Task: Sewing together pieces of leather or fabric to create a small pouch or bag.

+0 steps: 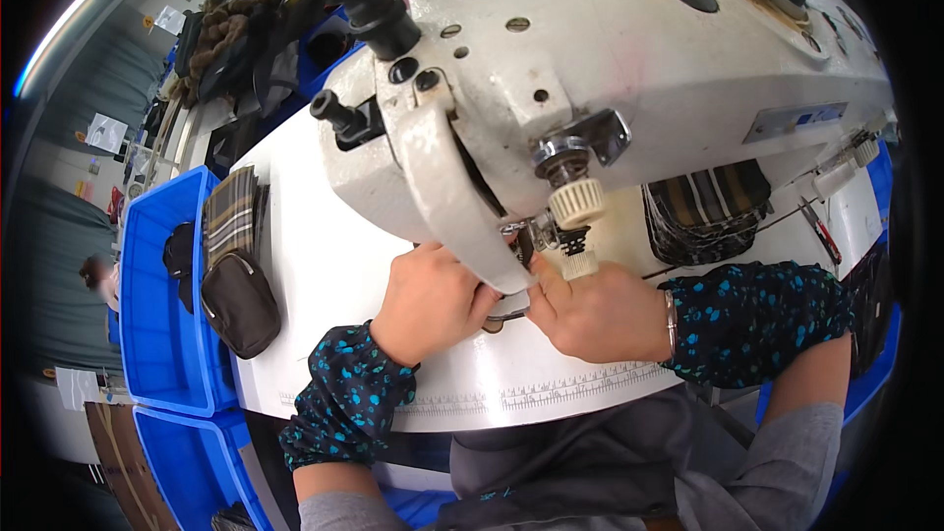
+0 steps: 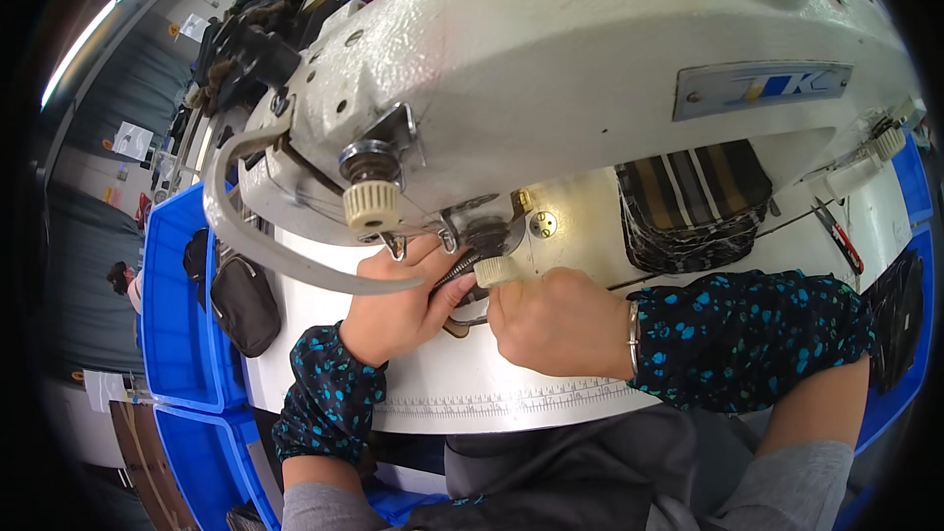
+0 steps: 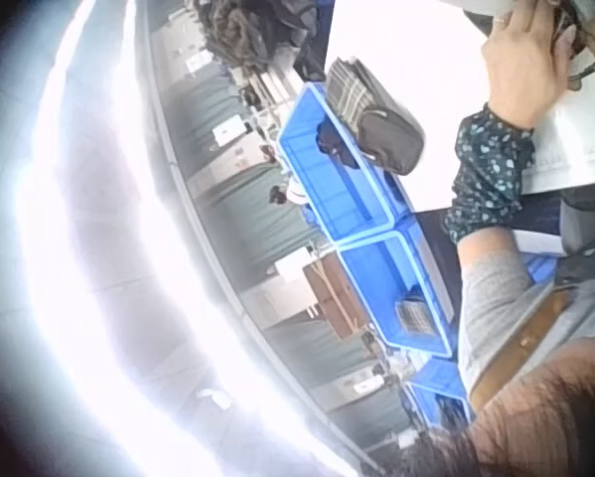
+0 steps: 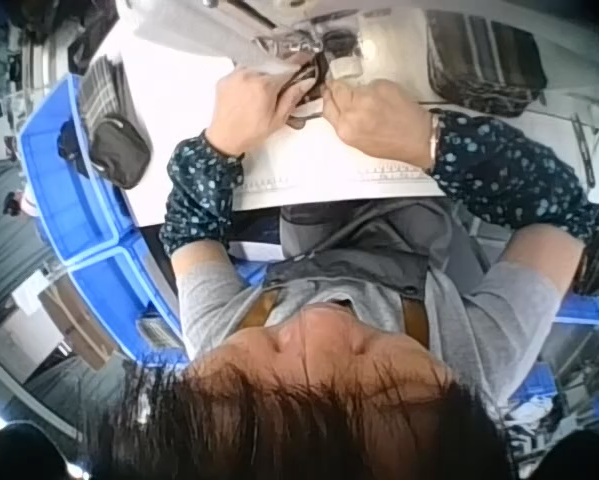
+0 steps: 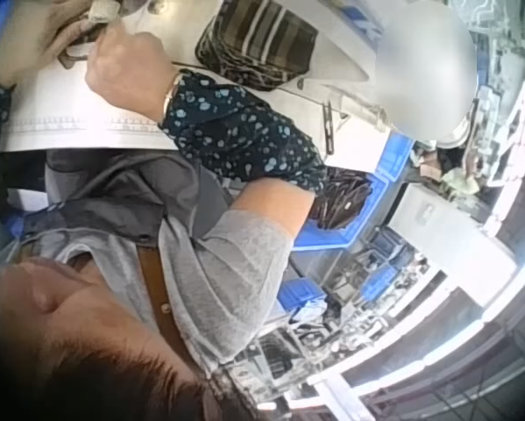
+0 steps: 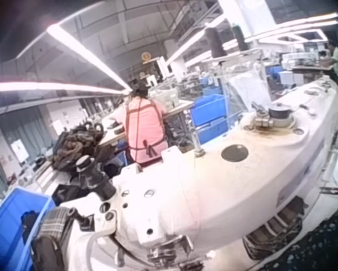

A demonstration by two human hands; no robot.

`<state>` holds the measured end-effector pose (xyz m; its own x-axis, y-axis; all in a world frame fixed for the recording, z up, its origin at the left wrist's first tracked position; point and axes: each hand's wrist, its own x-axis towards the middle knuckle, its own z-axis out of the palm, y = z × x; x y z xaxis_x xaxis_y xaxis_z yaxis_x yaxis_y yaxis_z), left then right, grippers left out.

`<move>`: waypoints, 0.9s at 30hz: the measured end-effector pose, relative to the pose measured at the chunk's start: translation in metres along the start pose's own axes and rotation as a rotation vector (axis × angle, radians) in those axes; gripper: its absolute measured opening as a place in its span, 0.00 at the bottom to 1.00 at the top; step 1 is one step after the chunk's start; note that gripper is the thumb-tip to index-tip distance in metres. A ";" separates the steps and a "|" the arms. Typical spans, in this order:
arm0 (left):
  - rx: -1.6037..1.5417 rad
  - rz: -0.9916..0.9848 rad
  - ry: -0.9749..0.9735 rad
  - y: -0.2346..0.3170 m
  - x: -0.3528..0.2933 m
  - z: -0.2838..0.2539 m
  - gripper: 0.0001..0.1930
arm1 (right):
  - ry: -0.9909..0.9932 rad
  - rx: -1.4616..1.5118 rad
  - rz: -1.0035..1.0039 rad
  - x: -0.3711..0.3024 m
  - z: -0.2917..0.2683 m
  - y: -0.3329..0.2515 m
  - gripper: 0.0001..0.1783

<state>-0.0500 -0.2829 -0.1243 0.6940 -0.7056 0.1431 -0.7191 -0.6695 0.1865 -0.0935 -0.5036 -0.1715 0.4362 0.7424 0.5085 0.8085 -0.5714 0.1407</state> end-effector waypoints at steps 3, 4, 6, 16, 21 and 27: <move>-0.061 -0.083 0.073 -0.008 -0.010 0.005 0.13 | 0.025 0.022 -0.002 0.001 -0.002 0.001 0.07; -0.133 -0.157 0.131 -0.012 -0.012 0.008 0.12 | 0.022 0.026 -0.009 0.001 -0.002 0.001 0.07; -0.229 -0.103 0.296 -0.020 -0.014 0.015 0.12 | 0.021 0.030 -0.014 0.001 0.000 0.001 0.07; 0.234 0.300 0.238 0.005 -0.003 -0.001 0.10 | -0.013 0.101 0.049 0.000 -0.004 0.000 0.07; 0.239 0.254 0.153 0.001 -0.006 0.000 0.16 | -0.043 0.146 0.064 0.000 -0.005 0.001 0.07; 0.299 0.286 0.119 -0.001 -0.006 0.004 0.22 | -0.041 0.172 0.055 -0.001 -0.005 0.002 0.07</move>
<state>-0.0535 -0.2786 -0.1298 0.4524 -0.8525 0.2621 -0.8496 -0.5013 -0.1640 -0.0946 -0.5071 -0.1677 0.4945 0.7274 0.4758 0.8370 -0.5460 -0.0351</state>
